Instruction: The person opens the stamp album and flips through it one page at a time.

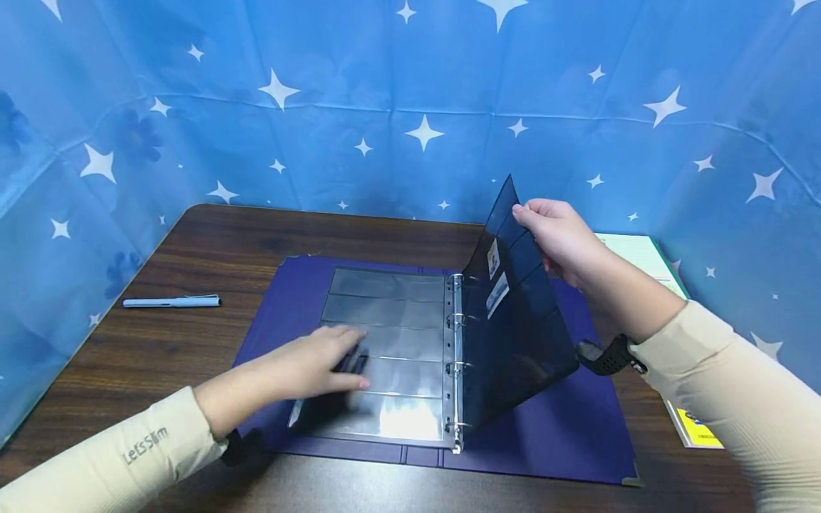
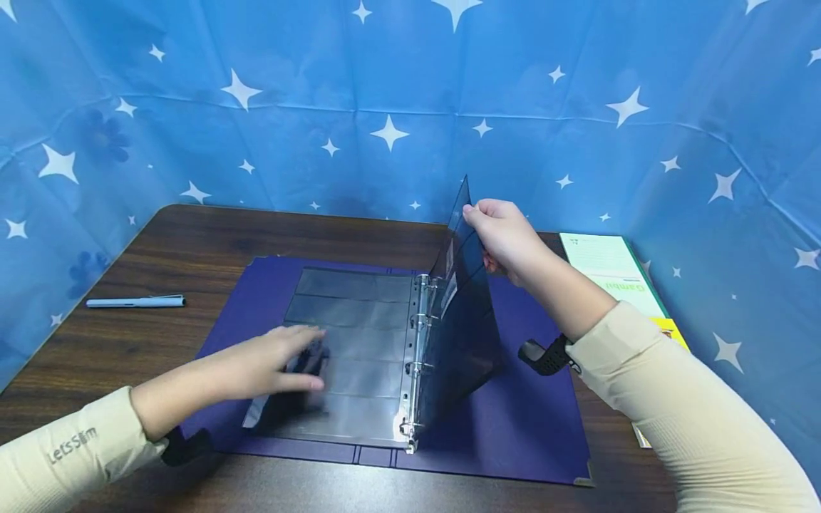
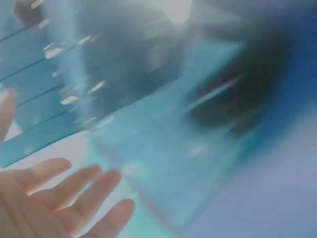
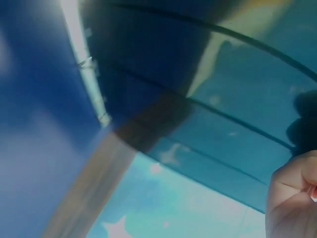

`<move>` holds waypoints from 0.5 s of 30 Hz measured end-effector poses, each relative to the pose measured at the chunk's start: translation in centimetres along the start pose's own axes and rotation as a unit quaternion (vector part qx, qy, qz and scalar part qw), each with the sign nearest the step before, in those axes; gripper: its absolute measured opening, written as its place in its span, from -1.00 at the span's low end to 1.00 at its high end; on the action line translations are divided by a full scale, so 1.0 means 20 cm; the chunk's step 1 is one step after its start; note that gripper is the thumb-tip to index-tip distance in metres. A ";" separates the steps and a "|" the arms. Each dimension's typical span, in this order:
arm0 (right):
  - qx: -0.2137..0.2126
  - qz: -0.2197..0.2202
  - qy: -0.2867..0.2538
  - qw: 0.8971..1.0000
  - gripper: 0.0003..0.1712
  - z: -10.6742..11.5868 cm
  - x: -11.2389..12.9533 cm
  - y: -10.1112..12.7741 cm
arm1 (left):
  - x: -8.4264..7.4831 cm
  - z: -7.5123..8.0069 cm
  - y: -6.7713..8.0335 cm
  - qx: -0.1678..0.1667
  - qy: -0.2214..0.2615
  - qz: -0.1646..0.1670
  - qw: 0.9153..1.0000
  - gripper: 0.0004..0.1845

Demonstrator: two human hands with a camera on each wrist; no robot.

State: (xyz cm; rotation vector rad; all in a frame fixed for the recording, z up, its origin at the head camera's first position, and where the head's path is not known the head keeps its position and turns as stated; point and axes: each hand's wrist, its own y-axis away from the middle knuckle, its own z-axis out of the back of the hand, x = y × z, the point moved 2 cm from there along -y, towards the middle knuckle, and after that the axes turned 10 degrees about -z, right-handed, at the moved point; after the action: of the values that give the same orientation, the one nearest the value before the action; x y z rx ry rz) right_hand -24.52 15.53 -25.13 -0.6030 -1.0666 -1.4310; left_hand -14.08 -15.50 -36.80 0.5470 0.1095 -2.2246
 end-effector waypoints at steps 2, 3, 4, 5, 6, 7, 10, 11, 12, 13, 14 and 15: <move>0.012 0.002 -0.005 1.000 -0.55 -0.04 0.04 -0.01 | -0.04 0.11 -0.05 -0.049 0.047 0.003 0.998 -0.29; 0.019 0.003 -0.010 1.000 -0.55 -0.06 0.05 -0.01 | -0.07 0.17 -0.08 -0.074 0.073 0.000 0.995 -0.40; 0.026 0.003 -0.016 1.000 -0.56 -0.07 0.06 -0.02 | -0.11 0.22 -0.11 -0.097 0.103 -0.003 0.990 -0.49; 0.032 0.004 -0.024 0.999 -0.56 -0.09 0.07 -0.02 | -0.14 0.27 -0.14 -0.118 0.131 -0.011 0.984 -0.58; 0.036 0.005 -0.031 0.999 -0.57 -0.10 0.08 -0.03 | -0.19 0.31 -0.18 -0.134 0.161 -0.019 0.978 -0.64; 0.039 0.005 -0.039 0.998 -0.58 -0.11 0.09 -0.03 | -0.23 0.35 -0.21 -0.146 0.186 -0.026 0.971 -0.65; 0.045 0.003 -0.064 0.997 -0.60 -0.15 0.11 -0.05 | -0.37 0.43 -0.31 -0.154 0.258 -0.037 0.953 -0.57; 0.049 0.003 -0.072 0.996 -0.60 -0.17 0.12 -0.06 | -0.41 0.45 -0.34 -0.149 0.275 -0.039 0.949 -0.54; 0.051 0.004 -0.074 0.996 -0.60 -0.18 0.13 -0.06 | -0.44 0.46 -0.37 -0.144 0.285 -0.040 0.947 -0.50; 0.054 0.005 -0.077 0.996 -0.60 -0.19 0.14 -0.06 | -0.48 0.48 -0.39 -0.138 0.290 -0.038 0.946 -0.48; 0.057 0.008 -0.079 0.995 -0.60 -0.20 0.16 -0.06 | -0.51 0.49 -0.42 -0.131 0.292 -0.036 0.947 -0.47; 0.062 0.009 -0.084 0.995 -0.60 -0.21 0.17 -0.05 | -0.53 0.50 -0.44 -0.124 0.290 -0.033 0.948 -0.47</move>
State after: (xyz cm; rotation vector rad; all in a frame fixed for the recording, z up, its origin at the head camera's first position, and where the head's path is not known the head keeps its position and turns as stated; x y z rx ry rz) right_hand -25.14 10.06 -24.39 -0.6501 -1.2695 -1.3050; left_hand -18.08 -4.84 -24.22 1.0485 0.7103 -2.0043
